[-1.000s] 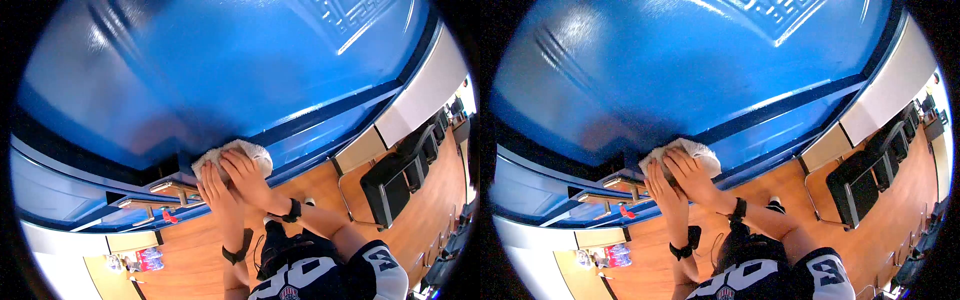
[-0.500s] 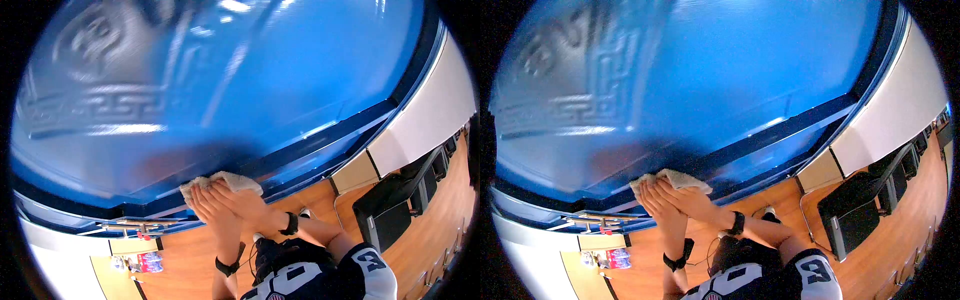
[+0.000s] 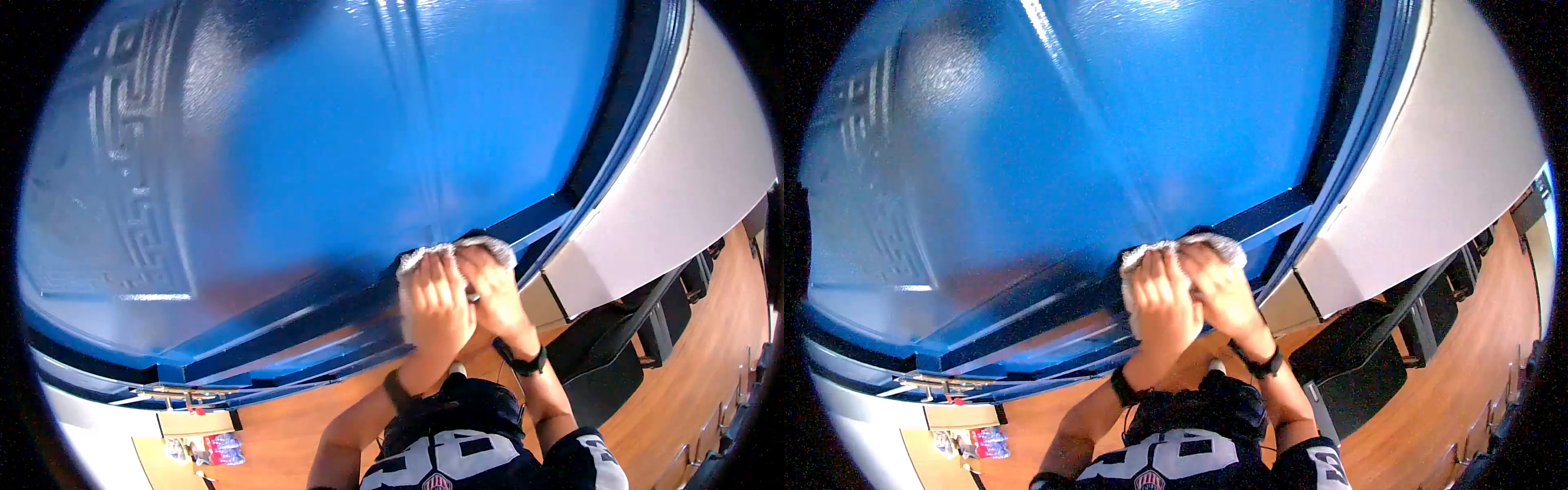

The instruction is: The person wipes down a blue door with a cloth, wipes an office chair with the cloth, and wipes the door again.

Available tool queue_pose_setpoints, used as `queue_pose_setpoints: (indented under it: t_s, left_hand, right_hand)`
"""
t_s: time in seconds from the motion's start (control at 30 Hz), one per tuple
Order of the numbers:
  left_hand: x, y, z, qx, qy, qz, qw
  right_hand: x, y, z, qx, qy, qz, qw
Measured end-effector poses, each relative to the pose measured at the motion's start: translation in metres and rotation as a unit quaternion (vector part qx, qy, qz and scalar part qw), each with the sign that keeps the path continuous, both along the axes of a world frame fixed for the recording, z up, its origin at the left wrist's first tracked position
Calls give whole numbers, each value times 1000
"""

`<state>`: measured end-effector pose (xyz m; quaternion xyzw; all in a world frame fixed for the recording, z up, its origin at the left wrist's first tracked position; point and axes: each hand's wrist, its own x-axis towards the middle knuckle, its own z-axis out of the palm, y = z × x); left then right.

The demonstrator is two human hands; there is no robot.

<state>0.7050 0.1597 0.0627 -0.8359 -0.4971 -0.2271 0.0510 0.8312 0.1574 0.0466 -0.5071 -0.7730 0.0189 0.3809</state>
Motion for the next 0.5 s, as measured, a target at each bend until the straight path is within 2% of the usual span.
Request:
queue_pose_setpoints:
  t_s: [0.1, 0.27, 0.37, 0.5]
  left_hand:
    - [43, 18, -15, 61, 30, -94, 993]
    - [100, 35, -19, 132, -19, -143, 981]
    - [101, 36, -17, 122, -31, -175, 976]
    - [89, 33, -14, 123, -76, -198, 969]
  right_hand:
    - [43, 3, -5, 14, 8, -108, 994]
    - [85, 5, -4, 38, -21, -212, 976]
    - [86, 5, -7, 23, -76, -272, 959]
    - [71, 1, -1, 15, -89, -293, 952]
